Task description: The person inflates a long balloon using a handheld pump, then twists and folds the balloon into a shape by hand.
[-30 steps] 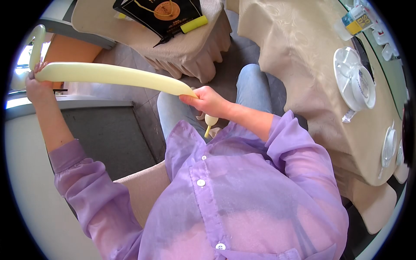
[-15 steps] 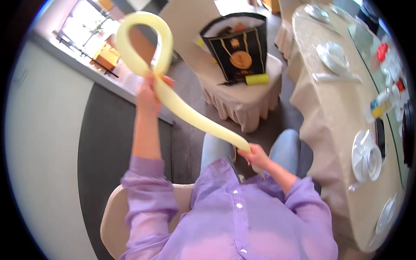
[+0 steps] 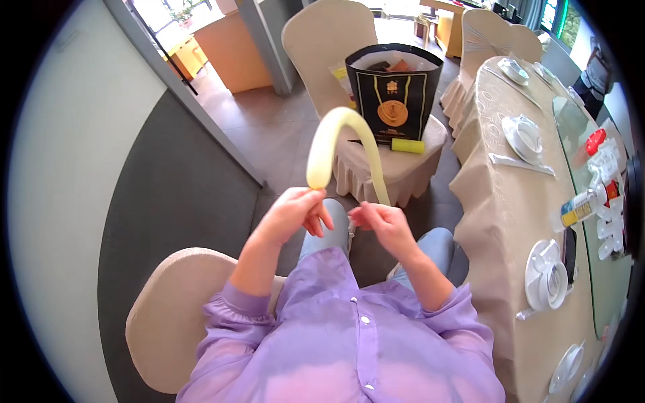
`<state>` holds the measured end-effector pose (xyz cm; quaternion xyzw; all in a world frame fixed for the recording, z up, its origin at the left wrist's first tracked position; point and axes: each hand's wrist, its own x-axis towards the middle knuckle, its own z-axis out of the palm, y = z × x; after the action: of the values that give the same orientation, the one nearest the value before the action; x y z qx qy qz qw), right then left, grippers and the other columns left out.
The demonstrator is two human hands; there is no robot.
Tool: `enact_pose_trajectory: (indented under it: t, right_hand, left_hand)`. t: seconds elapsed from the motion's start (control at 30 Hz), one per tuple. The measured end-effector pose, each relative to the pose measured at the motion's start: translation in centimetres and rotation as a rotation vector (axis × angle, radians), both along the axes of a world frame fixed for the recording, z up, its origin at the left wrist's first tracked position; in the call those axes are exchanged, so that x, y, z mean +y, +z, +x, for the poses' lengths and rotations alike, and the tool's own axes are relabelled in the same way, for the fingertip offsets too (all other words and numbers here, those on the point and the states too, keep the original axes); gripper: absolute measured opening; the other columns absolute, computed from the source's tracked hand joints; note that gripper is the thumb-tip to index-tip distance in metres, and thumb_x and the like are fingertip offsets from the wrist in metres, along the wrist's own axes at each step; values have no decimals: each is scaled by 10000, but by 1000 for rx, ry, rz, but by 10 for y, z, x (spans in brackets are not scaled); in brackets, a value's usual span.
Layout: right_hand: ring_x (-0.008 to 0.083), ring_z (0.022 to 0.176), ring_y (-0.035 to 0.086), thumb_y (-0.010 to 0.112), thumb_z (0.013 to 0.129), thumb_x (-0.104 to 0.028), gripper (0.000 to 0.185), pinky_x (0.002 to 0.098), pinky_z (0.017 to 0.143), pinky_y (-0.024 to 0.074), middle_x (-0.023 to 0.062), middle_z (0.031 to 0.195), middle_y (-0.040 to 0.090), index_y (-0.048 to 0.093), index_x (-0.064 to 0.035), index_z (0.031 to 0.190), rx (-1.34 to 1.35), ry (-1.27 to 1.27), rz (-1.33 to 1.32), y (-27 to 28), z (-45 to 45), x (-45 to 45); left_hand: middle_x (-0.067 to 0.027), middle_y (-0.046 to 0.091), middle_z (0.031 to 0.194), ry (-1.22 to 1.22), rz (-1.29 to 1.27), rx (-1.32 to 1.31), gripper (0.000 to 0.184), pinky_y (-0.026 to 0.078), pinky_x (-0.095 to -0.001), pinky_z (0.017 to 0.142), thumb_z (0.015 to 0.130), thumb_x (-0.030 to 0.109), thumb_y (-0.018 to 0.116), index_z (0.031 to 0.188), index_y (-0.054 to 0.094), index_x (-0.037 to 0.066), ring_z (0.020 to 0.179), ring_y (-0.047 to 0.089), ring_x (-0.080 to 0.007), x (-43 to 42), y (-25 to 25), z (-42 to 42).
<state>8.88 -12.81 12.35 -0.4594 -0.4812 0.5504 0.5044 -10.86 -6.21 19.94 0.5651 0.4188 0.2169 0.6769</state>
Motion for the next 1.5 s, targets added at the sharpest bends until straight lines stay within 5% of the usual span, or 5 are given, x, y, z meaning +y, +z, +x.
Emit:
enact_pose_trajectory:
  t: [0.3,0.7,1.07,1.27,1.5]
  right_hand:
    - [117,763,597,556,878,-229,250,242,658,469,48,852,634,621,-5,967,567,-185,-433,-32,-42,-35]
    - [74,625,526,570,865,-177,190,221,597,428,38,724,627,639,-2,836,187,-93,-328,-47,-6,-35]
    - [143,521,538,608,788,-248,197,294,505,423,81,587,567,641,-54,784,-520,137,-154,-28,24,-47]
    - [238,671,615,601,782,-200,149,348,593,477,70,760,642,650,-81,858,-1032,229,3,54,45,-67]
    - [231,650,588,587,730,-133,80,339,584,467,60,649,566,548,-83,681,-1255,176,410,88,76,-90]
  left_hand:
    - [-164,623,659,-173,887,870,243,498,-421,533,794,184,480,651,619,45,597,624,-309,-56,-75,46]
    - [-143,594,585,-307,824,900,341,477,-422,511,849,242,453,606,585,42,553,608,-300,-96,-119,61]
    - [-163,619,868,-98,1222,25,293,461,-344,695,898,268,452,956,597,20,807,599,-269,-31,-31,76]
    - [-64,610,805,-723,181,55,332,441,-259,657,944,275,373,976,570,10,745,560,-114,-45,-30,92]
    - [8,508,635,-876,77,-7,269,385,-225,573,926,214,422,907,601,15,602,461,-73,-49,-29,90]
